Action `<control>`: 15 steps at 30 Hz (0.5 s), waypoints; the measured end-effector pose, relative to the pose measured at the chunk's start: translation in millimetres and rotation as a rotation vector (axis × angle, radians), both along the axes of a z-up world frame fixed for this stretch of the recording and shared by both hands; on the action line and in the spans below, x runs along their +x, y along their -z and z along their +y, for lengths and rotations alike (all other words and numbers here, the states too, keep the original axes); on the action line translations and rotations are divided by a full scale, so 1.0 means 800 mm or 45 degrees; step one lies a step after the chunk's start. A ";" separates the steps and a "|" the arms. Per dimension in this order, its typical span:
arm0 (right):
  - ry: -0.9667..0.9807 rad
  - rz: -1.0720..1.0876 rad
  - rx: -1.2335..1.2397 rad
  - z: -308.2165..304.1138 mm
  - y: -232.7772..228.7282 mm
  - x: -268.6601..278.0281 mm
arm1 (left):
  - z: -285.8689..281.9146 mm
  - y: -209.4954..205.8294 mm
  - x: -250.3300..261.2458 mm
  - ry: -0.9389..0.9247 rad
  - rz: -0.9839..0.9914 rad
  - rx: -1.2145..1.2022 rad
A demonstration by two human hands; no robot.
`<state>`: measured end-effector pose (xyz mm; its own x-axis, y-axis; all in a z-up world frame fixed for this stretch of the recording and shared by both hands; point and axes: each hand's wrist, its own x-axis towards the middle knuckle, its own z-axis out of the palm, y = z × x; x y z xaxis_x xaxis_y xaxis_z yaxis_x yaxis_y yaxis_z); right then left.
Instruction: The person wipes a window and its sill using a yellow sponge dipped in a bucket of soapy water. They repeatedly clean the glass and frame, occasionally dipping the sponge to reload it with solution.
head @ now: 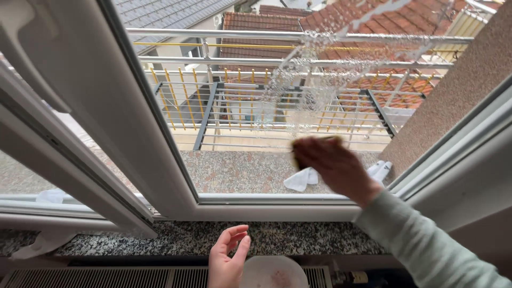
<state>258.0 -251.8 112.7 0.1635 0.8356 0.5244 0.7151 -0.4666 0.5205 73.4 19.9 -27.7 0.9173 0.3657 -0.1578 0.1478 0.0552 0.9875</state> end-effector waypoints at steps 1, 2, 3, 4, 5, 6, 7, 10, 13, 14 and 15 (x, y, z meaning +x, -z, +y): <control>-0.016 -0.006 -0.001 -0.002 -0.038 -0.004 | 0.005 0.011 -0.001 -0.016 -0.006 -0.001; 0.160 -0.064 0.197 -0.004 -0.076 -0.009 | 0.009 0.022 -0.002 -0.050 0.001 -0.013; 0.336 -0.114 0.397 -0.007 -0.112 -0.016 | 0.013 0.033 -0.006 -0.082 0.015 -0.024; 0.324 -0.112 0.397 -0.007 -0.137 -0.010 | 0.012 0.033 -0.004 -0.094 0.015 -0.025; 0.343 -0.104 0.589 -0.008 -0.160 -0.007 | 0.012 0.034 -0.006 -0.091 0.006 -0.034; 0.364 -0.096 0.781 -0.009 -0.183 -0.004 | 0.010 0.035 -0.006 -0.088 -0.004 -0.044; 0.361 -0.088 0.783 0.009 -0.196 0.006 | 0.008 0.031 -0.007 -0.093 0.003 -0.041; 0.147 -0.216 0.898 0.080 -0.221 0.019 | -0.001 0.013 -0.009 -0.049 -0.047 -0.031; 0.048 -0.004 0.724 0.185 -0.200 -0.005 | -0.002 -0.007 -0.015 -0.019 0.052 0.023; -0.013 -0.122 0.561 0.216 -0.179 -0.017 | -0.001 -0.006 -0.018 -0.028 0.046 0.023; -0.076 -0.250 0.399 0.246 -0.161 -0.030 | 0.001 -0.006 -0.018 -0.037 0.032 0.022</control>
